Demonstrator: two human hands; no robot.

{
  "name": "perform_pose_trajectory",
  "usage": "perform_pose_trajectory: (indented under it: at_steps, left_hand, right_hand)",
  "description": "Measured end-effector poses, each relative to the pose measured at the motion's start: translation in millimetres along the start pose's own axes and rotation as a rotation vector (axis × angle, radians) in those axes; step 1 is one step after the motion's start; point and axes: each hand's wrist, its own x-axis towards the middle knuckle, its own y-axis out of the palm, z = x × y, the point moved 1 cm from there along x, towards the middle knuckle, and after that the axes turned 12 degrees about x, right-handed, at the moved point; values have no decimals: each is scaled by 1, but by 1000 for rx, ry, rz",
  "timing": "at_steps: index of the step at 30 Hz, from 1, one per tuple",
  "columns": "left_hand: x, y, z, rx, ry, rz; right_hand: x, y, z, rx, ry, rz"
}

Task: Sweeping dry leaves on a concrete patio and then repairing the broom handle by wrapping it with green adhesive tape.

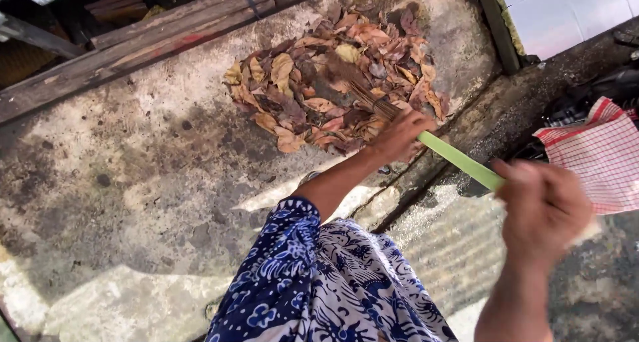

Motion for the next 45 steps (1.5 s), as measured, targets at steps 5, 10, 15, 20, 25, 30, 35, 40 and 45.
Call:
perform_pose_trajectory:
  at_steps: [5, 10, 15, 20, 25, 30, 35, 40, 45]
  left_hand:
    - [-115, 43, 70, -120, -197, 62]
    - [-133, 26, 55, 33, -274, 46]
    - [-20, 0, -54, -76, -52, -68]
    - [65, 69, -59, -36, 56, -32]
    - [25, 109, 21, -156, -158, 181]
    - [-85, 84, 74, -6, -315, 203]
    - [-52, 7, 12, -27, -114, -25]
    - [46, -2, -18, -83, 16, -76]
    - [90, 74, 82, -103, -78, -47]
  right_hand:
    - [-36, 53, -81, -83, 180, 136]
    - [-55, 46, -40, 31, 270, 267]
    - [-30, -37, 57, 51, 15, 42]
    - [6, -56, 34, -9, -83, -55]
    - [4, -22, -92, -127, -31, -17]
    - [-37, 33, -74, -179, 227, 127]
    - [-24, 2, 6, -78, 63, 93]
    - [15, -22, 26, 131, -81, 7]
    - [58, 27, -66, -135, -83, -8]
